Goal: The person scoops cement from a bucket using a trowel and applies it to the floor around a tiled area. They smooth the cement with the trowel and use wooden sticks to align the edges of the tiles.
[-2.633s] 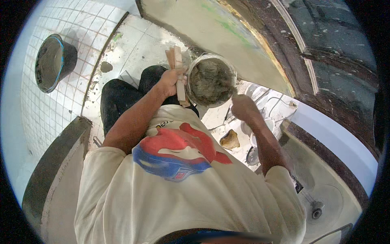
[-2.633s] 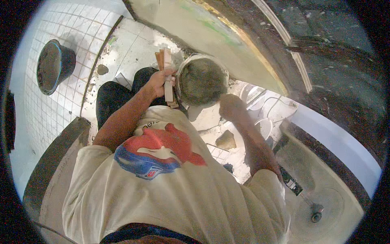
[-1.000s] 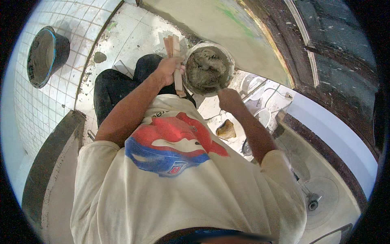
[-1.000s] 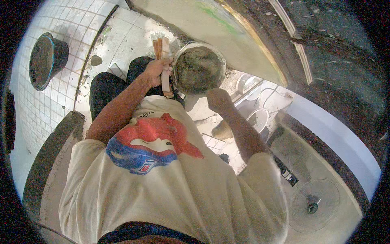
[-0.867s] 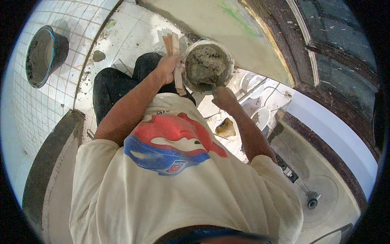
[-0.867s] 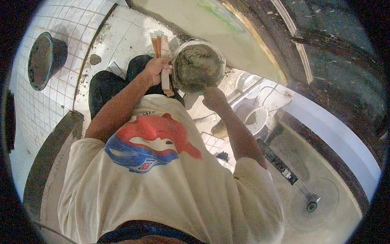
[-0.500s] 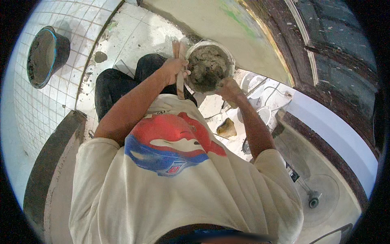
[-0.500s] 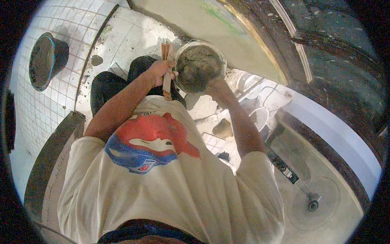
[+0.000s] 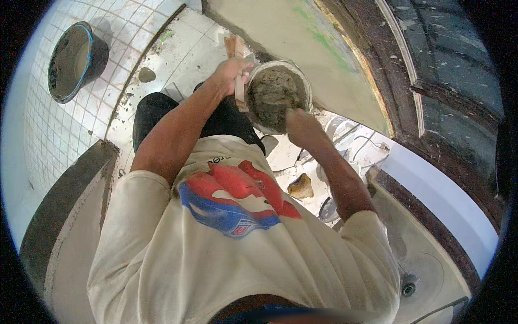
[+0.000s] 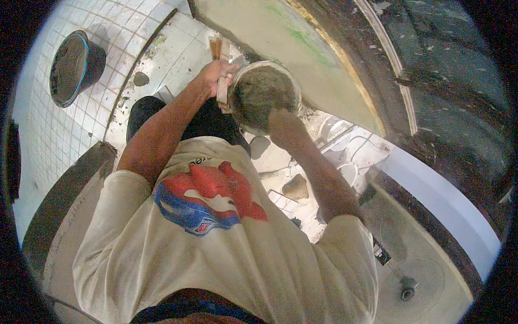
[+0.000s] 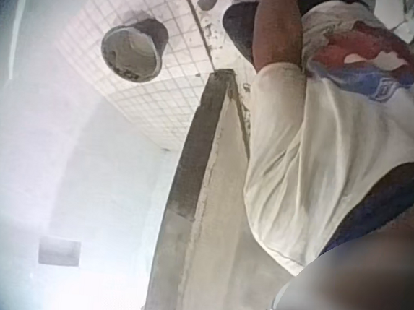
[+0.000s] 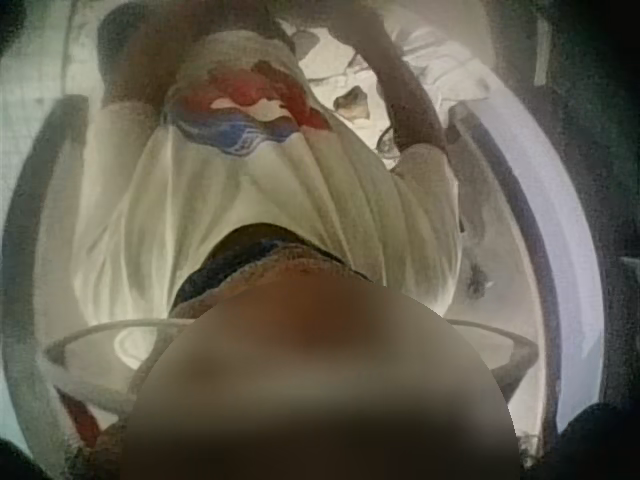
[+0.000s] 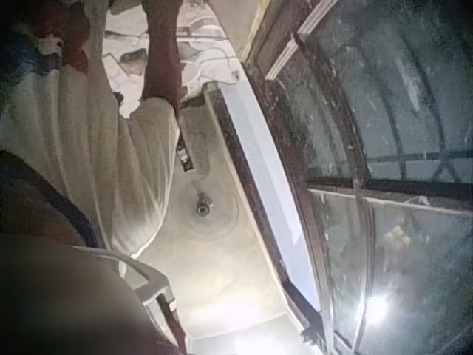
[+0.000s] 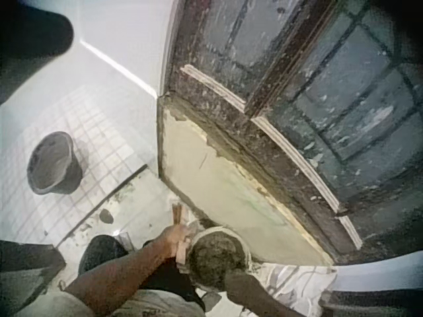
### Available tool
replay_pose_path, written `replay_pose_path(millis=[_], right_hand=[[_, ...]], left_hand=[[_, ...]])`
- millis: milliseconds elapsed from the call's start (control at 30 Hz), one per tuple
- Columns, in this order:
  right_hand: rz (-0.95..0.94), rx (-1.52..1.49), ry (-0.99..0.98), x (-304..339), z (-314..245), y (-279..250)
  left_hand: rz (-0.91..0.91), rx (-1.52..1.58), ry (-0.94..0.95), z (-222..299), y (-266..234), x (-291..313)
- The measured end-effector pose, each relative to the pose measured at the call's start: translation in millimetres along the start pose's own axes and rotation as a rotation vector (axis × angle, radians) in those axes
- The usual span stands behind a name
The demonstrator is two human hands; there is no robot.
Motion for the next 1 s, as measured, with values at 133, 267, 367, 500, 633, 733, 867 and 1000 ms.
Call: replay_pose_path(millis=[133,267,367,500,633,733,867,1000], right_hand=[[-0.007,-0.002,-0.162,-72,0,53],[-0.255,0.034,-0.050,-34,-6,1],[-0.237,0.016,0.056,8,10,-16],[-0.138,-0.082,0.121,-28,5,-14],[-0.021,-0.008,-0.021,-70,19,65],[-0.234,-0.115,-0.039,-33,-2,17],[-0.069,-0.086,-0.144,13,15,-22],[-0.071,-0.161,-0.122,-21,80,-21]], left_hand=[[-0.089,-0.158,-0.044,-6,-15,-1],[-0.138,0.063,-0.072,-25,-21,18],[-0.107,0.032,-0.118,-35,-20,41],[-0.051,0.026,-0.110,-40,-29,41],[0.020,-0.120,-0.112,-40,-26,47],[-0.021,-0.011,-0.115,-48,-37,45],[0.016,-0.015,-0.086,-38,-22,57],[-0.014,0.027,-0.092,-41,-23,53]])
Point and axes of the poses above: each hand's wrist, its own x-axis away from the middle knuckle, its own y-axis out of the palm, z = x × y, the point moved 7 cm from there along -x, towards the middle knuckle, and after that the axes turned 15 degrees about -x, right-handed, at the moved point
